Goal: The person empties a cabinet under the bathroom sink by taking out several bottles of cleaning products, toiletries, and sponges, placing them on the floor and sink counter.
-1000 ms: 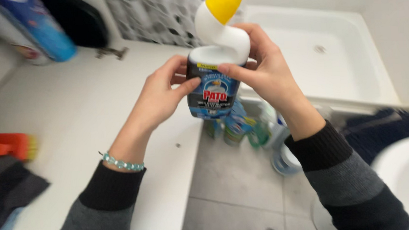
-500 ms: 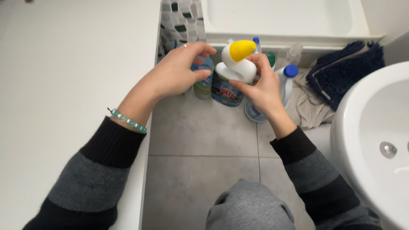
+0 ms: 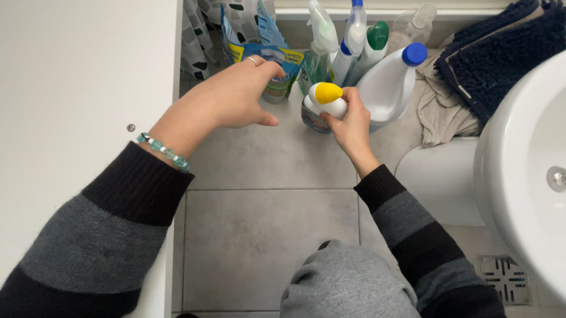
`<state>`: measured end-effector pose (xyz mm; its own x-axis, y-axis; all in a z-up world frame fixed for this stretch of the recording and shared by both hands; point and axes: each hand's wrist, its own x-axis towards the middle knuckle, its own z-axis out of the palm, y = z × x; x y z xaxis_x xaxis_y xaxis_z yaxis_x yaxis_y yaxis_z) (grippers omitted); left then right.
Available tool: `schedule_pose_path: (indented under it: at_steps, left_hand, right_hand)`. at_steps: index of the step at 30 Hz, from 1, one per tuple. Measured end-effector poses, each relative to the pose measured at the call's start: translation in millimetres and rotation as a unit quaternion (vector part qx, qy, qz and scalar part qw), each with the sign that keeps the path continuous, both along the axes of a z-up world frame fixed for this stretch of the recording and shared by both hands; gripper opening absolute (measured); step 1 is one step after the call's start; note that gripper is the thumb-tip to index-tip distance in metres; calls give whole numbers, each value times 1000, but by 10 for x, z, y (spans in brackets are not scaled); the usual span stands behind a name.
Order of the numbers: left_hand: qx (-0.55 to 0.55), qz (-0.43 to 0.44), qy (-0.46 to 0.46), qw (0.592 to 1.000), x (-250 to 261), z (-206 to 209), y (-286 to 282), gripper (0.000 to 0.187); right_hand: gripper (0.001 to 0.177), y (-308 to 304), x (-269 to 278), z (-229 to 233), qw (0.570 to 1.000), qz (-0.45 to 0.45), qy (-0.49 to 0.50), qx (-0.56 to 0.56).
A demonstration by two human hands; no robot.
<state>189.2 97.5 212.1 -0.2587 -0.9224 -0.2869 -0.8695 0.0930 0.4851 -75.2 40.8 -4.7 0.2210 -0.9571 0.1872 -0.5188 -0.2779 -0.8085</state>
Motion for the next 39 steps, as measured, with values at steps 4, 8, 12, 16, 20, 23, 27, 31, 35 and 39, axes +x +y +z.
schedule_pose_path:
  at_steps: [4, 8, 12, 16, 20, 23, 27, 31, 35, 39]
  left_hand:
    - [-21, 9, 5, 1000, 49, 27, 39, 86]
    - [-44, 17, 25, 999, 88, 95, 50, 85]
    - [-54, 13, 62, 997, 97, 194, 64, 85]
    - [-62, 27, 88, 994, 107, 319, 108, 87]
    - [-76, 24, 124, 989, 174, 527, 146, 85]
    - [-97, 46, 137, 985, 261, 669, 226, 85]
    - [-171, 110, 215, 955, 439, 920, 375, 88]
    - [-266, 208, 259, 905, 696, 1258, 632, 92]
    - [-333, 314, 246, 854, 1090, 1470, 911, 93]
    - [-386, 371, 220, 816, 1470, 1612, 1220, 94]
  right_hand:
    - [58, -12, -7, -296, 1000, -9, -15, 12]
    - [56, -11, 28, -493, 999, -22, -19, 17]
    - [55, -3, 52, -549, 999, -39, -4, 36]
    - [56, 30, 87, -498, 1000, -21, 0, 6]
    - [65, 88, 69, -118, 1000, 3, 14, -15]
    - [70, 236, -18, 443, 999, 12, -26, -39]
    - [62, 385, 134, 1425, 992, 25, -125, -14]
    - [64, 288, 843, 2304, 970, 124, -193, -74]
    - [69, 242, 1709, 2875, 948, 230, -189, -113]
    - [73, 290, 2491, 3231, 921, 313, -182, -145]
